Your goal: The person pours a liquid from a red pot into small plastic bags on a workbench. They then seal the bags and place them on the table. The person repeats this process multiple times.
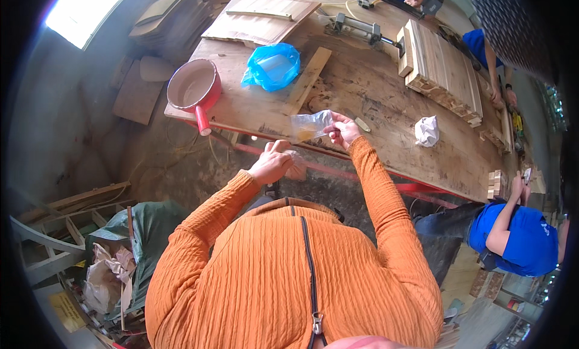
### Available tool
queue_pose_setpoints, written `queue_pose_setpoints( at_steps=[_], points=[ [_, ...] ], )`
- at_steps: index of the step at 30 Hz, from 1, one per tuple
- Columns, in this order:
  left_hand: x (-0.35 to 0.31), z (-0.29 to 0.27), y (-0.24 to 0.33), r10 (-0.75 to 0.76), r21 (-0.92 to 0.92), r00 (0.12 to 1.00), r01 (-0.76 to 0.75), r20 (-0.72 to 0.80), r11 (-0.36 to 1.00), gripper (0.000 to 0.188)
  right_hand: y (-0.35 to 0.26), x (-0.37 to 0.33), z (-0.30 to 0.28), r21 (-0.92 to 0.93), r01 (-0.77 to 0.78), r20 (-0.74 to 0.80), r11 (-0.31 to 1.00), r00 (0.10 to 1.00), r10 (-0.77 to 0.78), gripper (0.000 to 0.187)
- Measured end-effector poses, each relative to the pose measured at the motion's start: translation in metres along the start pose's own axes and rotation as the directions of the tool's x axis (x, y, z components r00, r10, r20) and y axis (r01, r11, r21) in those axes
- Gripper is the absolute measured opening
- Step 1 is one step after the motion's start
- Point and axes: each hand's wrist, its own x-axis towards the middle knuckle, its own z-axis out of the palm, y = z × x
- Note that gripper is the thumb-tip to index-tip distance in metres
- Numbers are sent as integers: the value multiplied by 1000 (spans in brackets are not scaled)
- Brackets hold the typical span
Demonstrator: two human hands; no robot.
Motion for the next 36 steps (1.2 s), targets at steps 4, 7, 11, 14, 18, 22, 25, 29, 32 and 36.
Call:
queue_pose_setpoints(
  at_steps=[4,7,11,14,18,22,25,29,32,36],
  points=[
    [15,9,-10,-20,-240,998,35,62,970,27,14,-15,16,220,32,20,975,999,-37,34],
    [29,7,-6,-64,-501,994,101,90,860,28,23,-24,13,259,16,90,966,995,-41,31],
    [39,-7,0,67,-291,996,-82,-62,953,29,31,-27,18,93,40,120,995,992,-51,24],
    [46,-22,7,61,-200,998,-61,-7,978,26,41,-21,18,62,128,117,990,984,-135,23],
    [44,-28,11,245,34,968,-243,-59,969,23,47,-19,27,-61,193,170,979,969,-180,23],
    [45,-30,12,234,-17,971,-236,-52,972,23,46,-16,27,-74,257,140,964,959,-245,21],
    [38,-23,0,83,-81,997,-82,4,993,24,33,-17,19,-153,320,96,935,947,-308,16],
    [39,-1,-25,-6,-108,1000,7,9,994,23,4,-6,3,-364,308,-55,879,935,-350,11],
    [43,18,-47,64,60,998,-65,15,996,23,-10,9,0,-647,174,-152,742,924,-350,13],
    [42,37,-40,-70,29,997,71,-25,997,25,-20,17,-14,-904,16,-161,427,913,-375,16]
  ],
)
